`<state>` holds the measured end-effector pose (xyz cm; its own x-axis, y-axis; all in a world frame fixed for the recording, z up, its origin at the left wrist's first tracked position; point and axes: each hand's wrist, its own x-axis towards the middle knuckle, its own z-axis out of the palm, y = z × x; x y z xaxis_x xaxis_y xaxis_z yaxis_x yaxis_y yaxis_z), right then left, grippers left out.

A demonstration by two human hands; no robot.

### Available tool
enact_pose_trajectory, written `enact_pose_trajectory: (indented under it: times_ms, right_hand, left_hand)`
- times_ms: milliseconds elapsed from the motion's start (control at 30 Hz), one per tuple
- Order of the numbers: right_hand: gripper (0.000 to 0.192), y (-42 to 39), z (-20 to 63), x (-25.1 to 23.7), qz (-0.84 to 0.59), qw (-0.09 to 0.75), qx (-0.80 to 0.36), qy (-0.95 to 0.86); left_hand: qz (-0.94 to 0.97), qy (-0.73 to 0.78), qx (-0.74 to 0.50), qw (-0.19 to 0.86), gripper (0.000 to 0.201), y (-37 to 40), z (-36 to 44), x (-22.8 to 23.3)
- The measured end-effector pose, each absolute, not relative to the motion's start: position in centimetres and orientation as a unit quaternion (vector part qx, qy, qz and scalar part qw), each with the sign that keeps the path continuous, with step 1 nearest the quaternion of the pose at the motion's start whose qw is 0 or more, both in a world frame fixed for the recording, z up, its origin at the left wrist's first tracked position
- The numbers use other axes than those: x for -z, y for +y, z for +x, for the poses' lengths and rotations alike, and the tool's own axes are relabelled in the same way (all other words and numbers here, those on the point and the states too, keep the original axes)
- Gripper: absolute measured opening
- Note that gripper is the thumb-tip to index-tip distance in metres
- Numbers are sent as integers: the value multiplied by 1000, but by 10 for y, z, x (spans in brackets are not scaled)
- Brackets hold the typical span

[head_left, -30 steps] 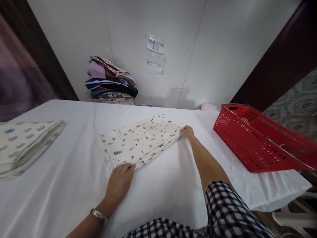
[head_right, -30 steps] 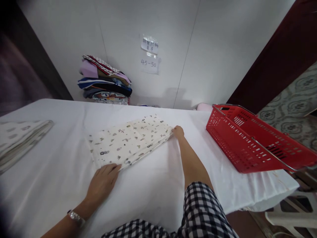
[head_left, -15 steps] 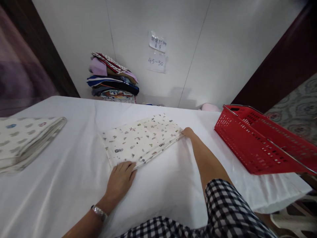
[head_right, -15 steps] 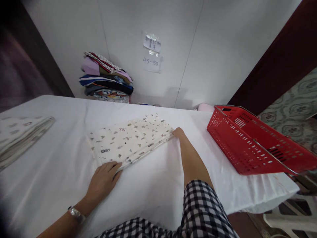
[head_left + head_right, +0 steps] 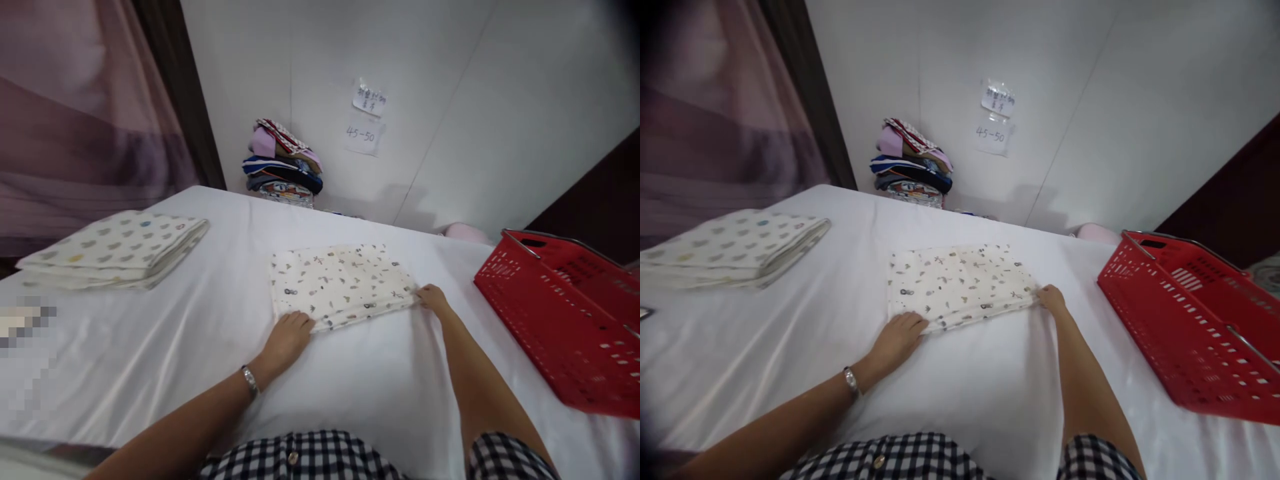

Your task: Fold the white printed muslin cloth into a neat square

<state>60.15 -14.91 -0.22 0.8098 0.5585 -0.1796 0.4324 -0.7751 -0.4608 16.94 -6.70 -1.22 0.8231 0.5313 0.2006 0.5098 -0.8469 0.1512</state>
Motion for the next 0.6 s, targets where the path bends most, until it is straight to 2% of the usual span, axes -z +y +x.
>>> enact_pose_trajectory:
  times_ms: [167, 233, 333, 433, 600]
  right_hand:
    - [52, -169, 601, 6, -944, 129, -95, -290]
    - [60, -165, 590, 1, -939, 92, -41, -330]
    - [56, -150, 553, -8, -883, 119, 36, -453]
    - [50, -136, 497, -6, -781, 176, 38, -598]
    - [51, -131, 431, 21, -716, 75, -50, -692]
  left_hand:
    - [952, 268, -130, 67, 20, -75, 170, 15]
    - [951, 261, -144, 85, 21, -75, 165, 16]
    - [947, 247, -171, 111, 25, -75, 158, 19]
    - [945, 239, -186, 124, 27, -76, 155, 21]
    - [943, 218, -201, 150, 28, -75, 151, 21]
